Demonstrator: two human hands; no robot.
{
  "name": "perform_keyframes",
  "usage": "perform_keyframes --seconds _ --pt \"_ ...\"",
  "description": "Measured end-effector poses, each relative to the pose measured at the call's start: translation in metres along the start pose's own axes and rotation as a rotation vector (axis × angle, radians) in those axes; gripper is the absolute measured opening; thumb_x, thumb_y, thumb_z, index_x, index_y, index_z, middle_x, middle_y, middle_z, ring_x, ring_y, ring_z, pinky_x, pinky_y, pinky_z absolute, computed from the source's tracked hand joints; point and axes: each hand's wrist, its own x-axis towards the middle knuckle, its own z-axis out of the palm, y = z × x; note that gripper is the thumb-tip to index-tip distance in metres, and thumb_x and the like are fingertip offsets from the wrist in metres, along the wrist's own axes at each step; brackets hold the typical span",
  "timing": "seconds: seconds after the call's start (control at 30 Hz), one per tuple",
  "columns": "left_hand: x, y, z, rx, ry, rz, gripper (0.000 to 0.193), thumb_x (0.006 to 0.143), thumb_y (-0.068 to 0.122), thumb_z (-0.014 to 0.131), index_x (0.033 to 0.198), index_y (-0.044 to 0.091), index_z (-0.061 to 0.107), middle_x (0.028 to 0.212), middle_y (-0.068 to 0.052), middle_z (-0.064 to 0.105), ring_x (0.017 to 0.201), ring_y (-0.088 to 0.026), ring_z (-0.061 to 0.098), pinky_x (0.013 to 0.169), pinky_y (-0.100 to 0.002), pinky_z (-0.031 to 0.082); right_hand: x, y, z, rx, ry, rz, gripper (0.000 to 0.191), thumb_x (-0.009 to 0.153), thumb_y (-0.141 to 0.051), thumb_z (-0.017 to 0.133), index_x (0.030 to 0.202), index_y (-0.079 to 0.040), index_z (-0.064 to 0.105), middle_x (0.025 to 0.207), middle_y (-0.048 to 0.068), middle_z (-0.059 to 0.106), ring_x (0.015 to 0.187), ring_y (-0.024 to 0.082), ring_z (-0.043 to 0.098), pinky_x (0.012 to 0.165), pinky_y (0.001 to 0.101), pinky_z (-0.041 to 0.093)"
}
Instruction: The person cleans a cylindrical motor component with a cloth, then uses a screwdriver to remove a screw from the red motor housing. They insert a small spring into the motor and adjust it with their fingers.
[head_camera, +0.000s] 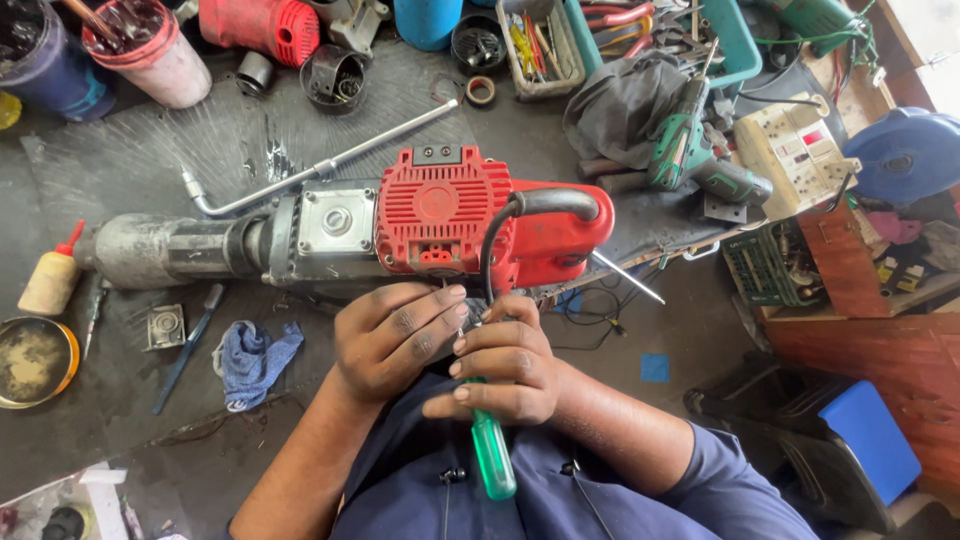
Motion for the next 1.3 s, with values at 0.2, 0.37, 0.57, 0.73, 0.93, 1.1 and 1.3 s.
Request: perform_keyframes --seconds 0.2,0.37,0.57,0.73,0.93,1.1,1.3 --pt "-0.012 -0.006 0.01 -0.034 0.037 0.01 0.018 0.086 0.007 0.073 0.103 0.002 0.068 0.109 -0.011 0.072 0.092 -0.028 0.075 0.075 -0.036 0.064 -0.001 0.001 0.0 -0.024 0.021 0.118 0.046 0.082 -0.017 0.097 0.111 -0.018 0.061 0.107 -0.002 0.064 0.103 0.019 0.067 0.089 0.0403 0.054" --pt "-0.025 -0.01 0.019 -0.047 0.092 0.026 0.02 0.094 0.017 0.075 0.102 0.001 0.066 0.107 -0.012 0.069 0.091 -0.03 0.074 0.074 -0.038 0.064 0.005 0.01 -0.006 -0.091 -0.038 0.119 0.037 0.08 -0.015 0.092 0.106 -0.018 0.067 0.107 -0.004 0.067 0.101 0.018 0.063 0.084 0.0393 0.048" --pt "-0.026 -0.011 0.018 -0.041 0.09 0.06 0.025 0.091 0.022 0.075 0.098 0.0 0.066 0.104 -0.013 0.069 0.086 -0.028 0.073 0.069 -0.037 0.062 0.009 0.017 -0.004 -0.044 -0.029 0.013 0.027 0.082 -0.015 0.086 0.104 -0.014 0.07 0.108 0.0 0.07 0.099 0.02 0.067 0.079 0.0381 0.048" --pt "-0.018 -0.009 0.013 -0.023 0.091 0.052 0.018 0.092 0.017 0.075 0.099 0.001 0.068 0.105 -0.011 0.069 0.09 -0.028 0.074 0.074 -0.038 0.064 0.007 0.019 -0.005 -0.038 -0.062 -0.024 0.024 0.085 -0.014 0.086 0.103 -0.013 0.071 0.108 0.002 0.07 0.1 0.021 0.069 0.081 0.0369 0.051" --pt "-0.014 -0.008 0.005 0.007 0.03 0.045 0.019 0.088 0.014 0.076 0.097 0.0 0.07 0.104 -0.009 0.069 0.092 -0.027 0.073 0.075 -0.037 0.063 0.002 0.021 -0.001 -0.041 -0.03 -0.034 0.027 0.084 -0.015 0.09 0.103 -0.013 0.071 0.106 0.001 0.069 0.1 0.02 0.068 0.081 0.0368 0.051" --pt "-0.012 -0.006 0.002 0.044 -0.007 0.024 0.015 0.09 0.008 0.076 0.101 0.003 0.069 0.107 -0.008 0.07 0.093 -0.025 0.074 0.076 -0.036 0.063 0.001 0.02 -0.003 -0.063 -0.05 -0.039 0.027 0.081 -0.015 0.089 0.101 -0.013 0.072 0.106 0.001 0.069 0.099 0.02 0.068 0.079 0.0377 0.05" --pt "-0.01 -0.003 0.002 -0.017 -0.091 -0.023 0.028 0.086 0.008 0.072 0.114 0.005 0.071 0.116 -0.006 0.074 0.085 -0.02 0.072 0.071 -0.032 0.059 0.002 0.015 -0.007 -0.223 -0.058 -0.067 0.026 0.081 -0.016 0.088 0.103 -0.022 0.078 0.111 -0.011 0.071 0.092 0.012 0.054 0.08 0.0353 0.038"
